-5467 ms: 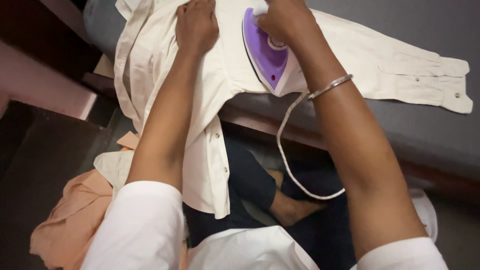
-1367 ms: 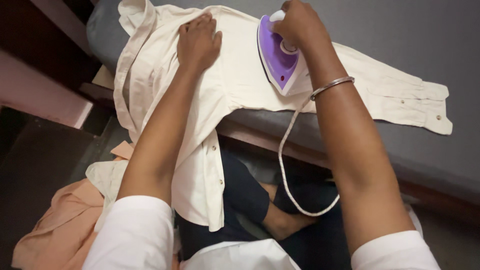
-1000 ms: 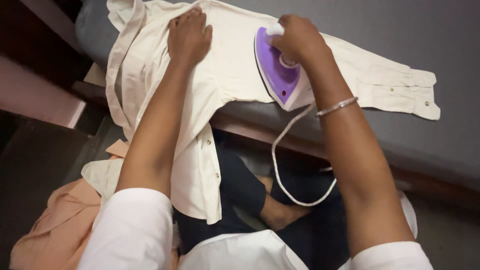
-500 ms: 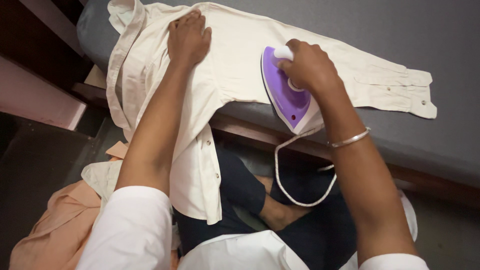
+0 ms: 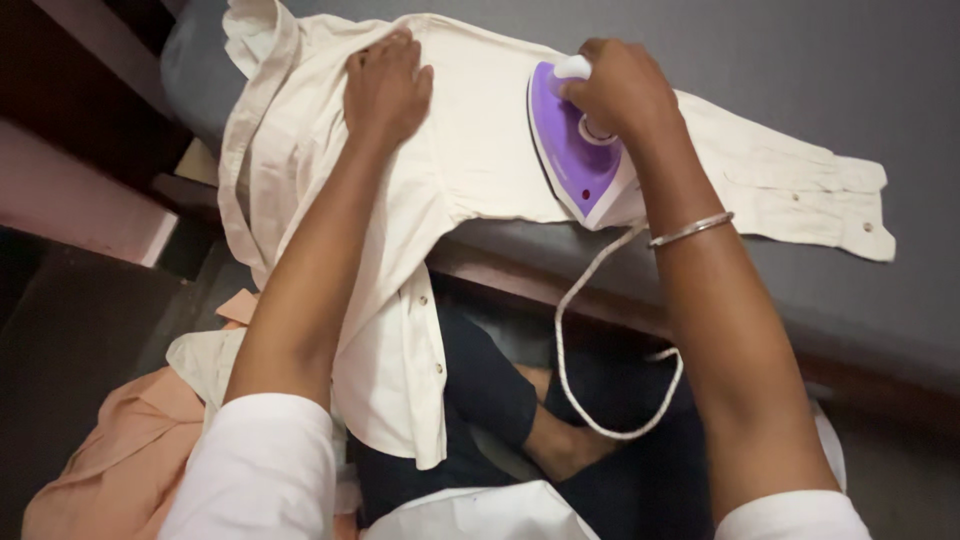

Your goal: The person irons a white shirt laid out on a low ironing board. They use a purple and white iron to smooth the fabric, repeatedly moving the iron back and forth while holding the shirt with the other hand.

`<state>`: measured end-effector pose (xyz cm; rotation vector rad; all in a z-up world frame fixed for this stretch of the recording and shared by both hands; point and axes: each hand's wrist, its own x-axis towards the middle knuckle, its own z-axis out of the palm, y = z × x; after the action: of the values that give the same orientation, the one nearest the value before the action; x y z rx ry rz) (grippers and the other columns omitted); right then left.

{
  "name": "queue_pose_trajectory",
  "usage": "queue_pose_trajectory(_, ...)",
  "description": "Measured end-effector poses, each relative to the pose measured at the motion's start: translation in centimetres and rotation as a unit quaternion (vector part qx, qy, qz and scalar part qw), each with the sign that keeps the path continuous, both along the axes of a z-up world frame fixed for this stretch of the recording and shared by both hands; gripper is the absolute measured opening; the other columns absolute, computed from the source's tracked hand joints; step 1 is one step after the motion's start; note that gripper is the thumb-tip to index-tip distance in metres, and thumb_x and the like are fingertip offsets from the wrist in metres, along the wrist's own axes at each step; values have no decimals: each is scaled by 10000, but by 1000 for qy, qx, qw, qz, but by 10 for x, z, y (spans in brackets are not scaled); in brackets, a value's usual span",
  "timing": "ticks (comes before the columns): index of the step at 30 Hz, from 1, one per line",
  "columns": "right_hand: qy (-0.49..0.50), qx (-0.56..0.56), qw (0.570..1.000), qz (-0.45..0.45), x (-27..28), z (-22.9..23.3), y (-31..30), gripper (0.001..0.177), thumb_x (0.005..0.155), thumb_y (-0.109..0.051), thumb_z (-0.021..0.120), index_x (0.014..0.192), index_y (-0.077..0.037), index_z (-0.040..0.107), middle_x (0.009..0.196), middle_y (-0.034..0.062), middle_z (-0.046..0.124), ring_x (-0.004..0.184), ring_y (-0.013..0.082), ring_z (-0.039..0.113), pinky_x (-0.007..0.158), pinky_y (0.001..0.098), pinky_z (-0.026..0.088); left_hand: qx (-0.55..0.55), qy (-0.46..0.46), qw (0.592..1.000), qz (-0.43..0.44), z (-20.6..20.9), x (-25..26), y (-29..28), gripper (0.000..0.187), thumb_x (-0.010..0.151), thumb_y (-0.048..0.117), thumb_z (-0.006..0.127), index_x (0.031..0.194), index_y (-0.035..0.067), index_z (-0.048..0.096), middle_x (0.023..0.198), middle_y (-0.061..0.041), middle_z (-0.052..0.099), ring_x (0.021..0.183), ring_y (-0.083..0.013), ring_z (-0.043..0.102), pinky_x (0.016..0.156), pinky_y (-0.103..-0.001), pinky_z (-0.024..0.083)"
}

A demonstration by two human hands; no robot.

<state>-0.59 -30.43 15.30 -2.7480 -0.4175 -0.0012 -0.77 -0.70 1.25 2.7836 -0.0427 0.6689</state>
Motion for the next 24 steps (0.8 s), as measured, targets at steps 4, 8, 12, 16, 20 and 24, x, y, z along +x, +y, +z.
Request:
queue_pose_trajectory(4, -3, -3, 1000, -5, 21, 1, 11, 480, 842, -328, 796, 1254, -92, 721, 1151, 212, 718, 1043, 404, 683, 918, 483, 527, -27, 26, 999, 12, 5, -2, -1, 433, 1004, 327, 561, 1323, 44, 638, 1487, -124, 549, 1389, -262, 453, 1118, -509, 290)
queue_pose_trajectory(8, 1, 2, 1000, -5, 35, -4, 15, 510, 833, -322, 816, 1258, -63, 702, 1161, 233, 705, 1022, 413, 683, 908, 470, 528, -29, -1, 1000, -5, 2, -2, 0, 428, 1005, 321, 569, 1316, 36, 638, 1486, -123, 557, 1389, -260, 457, 1100, -505, 300)
queue_pose_trajectory(12, 17, 40, 999, 12, 35, -13, 6, 533, 841, -328, 819, 1273, -44, 691, 1199, 224, 706, 1082, 381, 683, 951, 450, 519, -15, -18, 1000, -8, -1, -3, 1, 420, 1012, 317, 576, 1306, 25, 642, 1469, -136, 573, 1374, -271, 477, 1090, -504, 312)
queue_pose_trajectory(16, 8, 33, 999, 10, 28, -20, -4, 579, 843, -331, 818, 1305, -20, 658, 1240, 233, 679, 1130, 396, 656, 974, 455, 502, -8, -12, 1000, -5, 1, -3, 0, 409, 1019, 317, 581, 1295, 23, 649, 1447, -128, 589, 1339, -291, 493, 1083, -510, 312)
queue_pose_trajectory(20, -14, -24, 999, 23, 9, -17, -13, 577, 873, -371, 807, 1315, -26, 668, 1253, 255, 668, 1150, 431, 634, 993, 482, 487, -10, -33, 999, -18, 5, -2, 0, 408, 1019, 311, 590, 1290, 13, 653, 1448, -142, 584, 1337, -290, 502, 1066, -507, 321)
queue_pose_trajectory(24, 4, -25, 1000, 0, -22, -7, -20, 578, 868, -378, 795, 1320, -44, 661, 1244, 251, 665, 1149, 425, 629, 986, 496, 479, -23, -4, 1000, -10, 6, -5, -1, 390, 1010, 308, 585, 1268, 26, 665, 1451, -134, 586, 1341, -287, 501, 1078, -513, 313)
